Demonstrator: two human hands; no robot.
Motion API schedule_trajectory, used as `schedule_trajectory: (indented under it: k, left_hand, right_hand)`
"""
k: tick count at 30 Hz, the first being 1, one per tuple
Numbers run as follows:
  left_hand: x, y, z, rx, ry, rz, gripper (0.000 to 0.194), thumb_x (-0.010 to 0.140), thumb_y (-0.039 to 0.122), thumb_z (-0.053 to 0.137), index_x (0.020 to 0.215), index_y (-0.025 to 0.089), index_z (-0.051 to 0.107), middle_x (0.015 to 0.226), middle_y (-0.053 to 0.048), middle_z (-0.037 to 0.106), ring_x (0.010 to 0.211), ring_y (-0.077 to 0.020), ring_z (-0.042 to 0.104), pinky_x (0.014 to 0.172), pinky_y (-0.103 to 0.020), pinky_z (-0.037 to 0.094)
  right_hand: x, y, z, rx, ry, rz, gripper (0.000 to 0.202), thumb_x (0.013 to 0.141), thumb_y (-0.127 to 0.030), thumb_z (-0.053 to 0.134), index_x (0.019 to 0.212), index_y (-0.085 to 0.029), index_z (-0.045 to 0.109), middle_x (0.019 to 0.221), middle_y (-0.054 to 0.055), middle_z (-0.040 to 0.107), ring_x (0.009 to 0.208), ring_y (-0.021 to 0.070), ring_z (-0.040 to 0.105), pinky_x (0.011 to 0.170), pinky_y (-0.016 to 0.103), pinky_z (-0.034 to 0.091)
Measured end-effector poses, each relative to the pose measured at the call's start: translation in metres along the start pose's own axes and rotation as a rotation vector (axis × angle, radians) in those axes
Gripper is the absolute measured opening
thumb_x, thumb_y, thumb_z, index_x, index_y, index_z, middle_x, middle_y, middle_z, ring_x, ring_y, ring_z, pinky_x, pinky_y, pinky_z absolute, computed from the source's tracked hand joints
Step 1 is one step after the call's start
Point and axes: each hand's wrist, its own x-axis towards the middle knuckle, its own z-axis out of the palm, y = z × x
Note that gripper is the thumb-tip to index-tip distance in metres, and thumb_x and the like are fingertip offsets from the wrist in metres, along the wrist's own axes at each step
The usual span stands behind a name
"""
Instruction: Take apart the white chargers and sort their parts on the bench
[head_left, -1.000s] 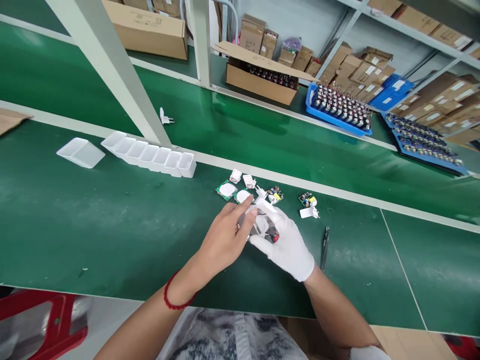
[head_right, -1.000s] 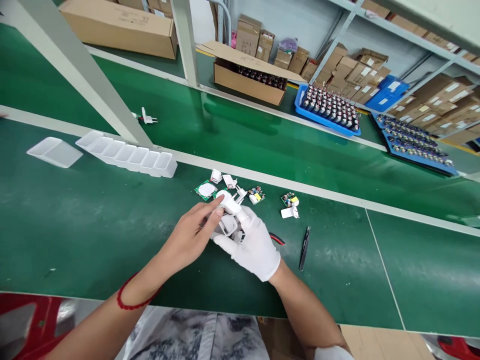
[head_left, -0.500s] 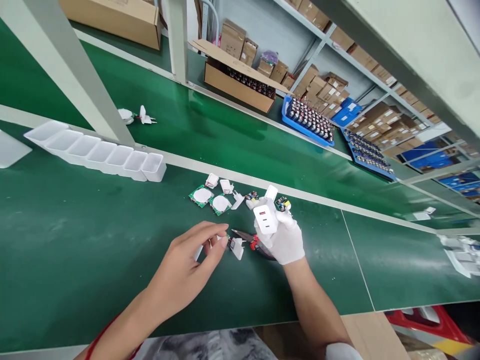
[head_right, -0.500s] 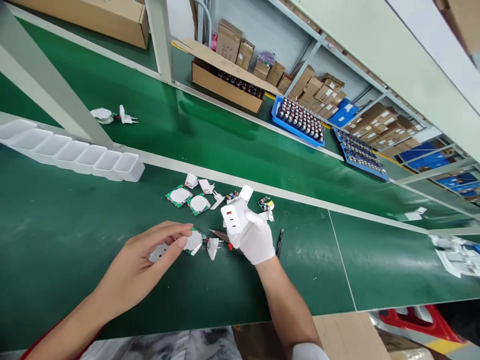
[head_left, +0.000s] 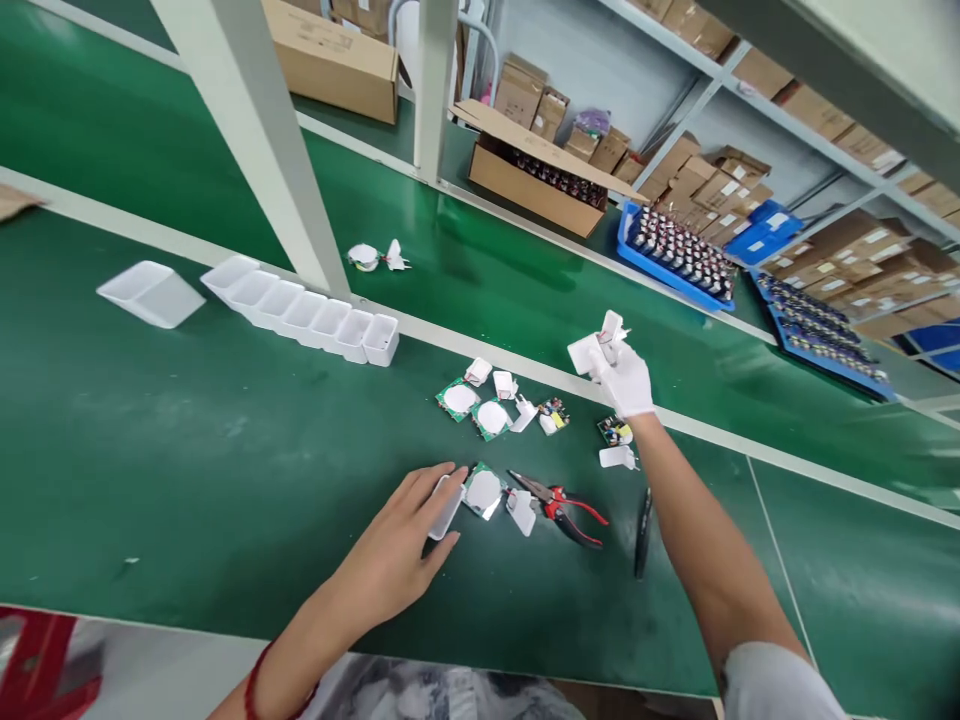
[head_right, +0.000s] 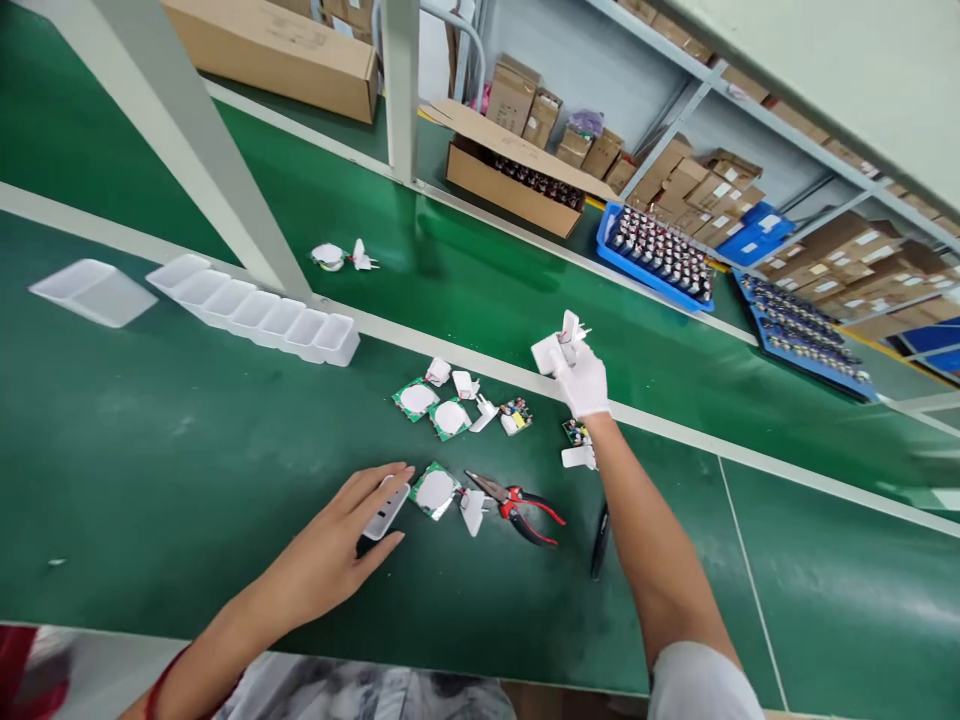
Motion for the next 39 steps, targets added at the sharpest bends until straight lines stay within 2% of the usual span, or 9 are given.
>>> schedule_trajectory:
  k: [4, 9, 12, 14, 18, 20, 24, 29, 39]
  left_hand:
    - [-0.001, 0.000, -0.002, -0.057, 0.015, -0.056, 0.063, 0.091, 0.021, 0.055, 0.149, 0.032, 0.032, 0.138, -0.009, 0.057, 0.126, -0.0278, 0.056, 0.098, -0.044, 0.056]
    - [-0.003, 0.001, -0.014, -0.151, -0.076, -0.111, 0.072, 0.086, 0.020, 0.061, 0.150, 0.033, 0.029, 0.143, -0.010, 0.052, 0.123, -0.0309, 0.058, 0.091, -0.046, 0.059]
    - [-0.001, -0.001, -0.016, -0.167, -0.079, -0.113, 0.068, 0.087, 0.017, 0.058, 0.149, 0.030, 0.032, 0.139, -0.011, 0.056, 0.123, -0.0300, 0.057, 0.097, -0.047, 0.055]
    - [0.002, -0.003, -0.015, -0.166, -0.053, -0.118, 0.062, 0.085, 0.018, 0.060, 0.143, 0.027, 0.040, 0.133, -0.011, 0.059, 0.123, -0.0291, 0.057, 0.100, -0.046, 0.053]
    - [0.010, -0.001, -0.009, -0.143, -0.012, -0.115, 0.047, 0.081, 0.020, 0.066, 0.125, 0.024, 0.052, 0.122, -0.009, 0.063, 0.116, -0.0282, 0.059, 0.097, -0.044, 0.053]
    - [0.011, 0.002, -0.008, -0.129, 0.000, -0.113, 0.043, 0.079, 0.021, 0.068, 0.120, 0.024, 0.054, 0.119, -0.009, 0.065, 0.112, -0.0281, 0.060, 0.094, -0.044, 0.054]
    - [0.006, 0.006, -0.009, -0.132, 0.002, -0.107, 0.045, 0.076, 0.021, 0.072, 0.118, 0.025, 0.056, 0.117, -0.008, 0.065, 0.109, -0.0277, 0.062, 0.092, -0.043, 0.054]
    - [-0.002, 0.002, -0.011, -0.143, -0.055, -0.106, 0.059, 0.074, 0.020, 0.075, 0.128, 0.026, 0.053, 0.128, -0.011, 0.062, 0.121, -0.0305, 0.057, 0.102, -0.048, 0.050]
    - [-0.010, -0.001, -0.016, -0.236, -0.080, -0.185, 0.053, 0.082, 0.018, 0.065, 0.131, 0.028, 0.047, 0.132, -0.012, 0.057, 0.121, -0.0303, 0.058, 0.103, -0.049, 0.051]
  right_hand:
    - [0.050, 0.014, 0.017, -0.206, 0.056, 0.088, 0.046, 0.085, -0.040, 0.055, 0.120, -0.012, 0.065, 0.105, 0.019, 0.072, 0.103, 0.0355, 0.066, 0.091, 0.046, 0.050]
    - [0.059, 0.020, 0.015, -0.371, -0.001, 0.141, 0.050, 0.084, -0.034, 0.058, 0.126, -0.009, 0.061, 0.110, 0.020, 0.070, 0.102, 0.0331, 0.067, 0.088, 0.042, 0.051]
    - [0.044, 0.011, -0.005, -0.477, 0.021, 0.158, 0.068, 0.079, -0.037, 0.064, 0.135, -0.001, 0.051, 0.118, 0.028, 0.064, 0.106, 0.0396, 0.064, 0.089, 0.049, 0.049]
    - [0.023, -0.002, -0.020, -0.493, 0.014, 0.079, 0.067, 0.081, -0.040, 0.062, 0.138, -0.006, 0.050, 0.121, 0.025, 0.063, 0.104, 0.0374, 0.064, 0.089, 0.048, 0.049]
    - [-0.032, -0.030, -0.038, -0.321, -0.361, -0.259, 0.049, 0.089, -0.040, 0.052, 0.134, -0.021, 0.058, 0.104, 0.008, 0.073, 0.086, 0.0234, 0.069, 0.082, 0.035, 0.053]
    - [-0.053, -0.037, -0.038, -0.292, -0.571, -0.320, 0.046, 0.092, -0.039, 0.049, 0.133, -0.022, 0.060, 0.090, 0.004, 0.075, 0.074, 0.0206, 0.069, 0.074, 0.032, 0.054]
    - [-0.064, -0.033, -0.033, -0.397, -0.645, -0.272, 0.045, 0.094, -0.038, 0.045, 0.130, -0.018, 0.063, 0.088, 0.008, 0.076, 0.058, 0.0201, 0.068, 0.064, 0.033, 0.054]
    - [-0.036, -0.034, -0.016, -0.443, -0.572, -0.346, 0.038, 0.093, -0.030, 0.045, 0.118, -0.017, 0.071, 0.119, 0.011, 0.071, 0.101, 0.0274, 0.070, 0.089, 0.037, 0.053]
    - [0.030, -0.120, 0.072, -0.458, -0.376, -0.529, 0.040, 0.097, -0.030, 0.041, 0.130, -0.022, 0.063, 0.127, 0.009, 0.067, 0.114, 0.0303, 0.061, 0.095, 0.041, 0.048]
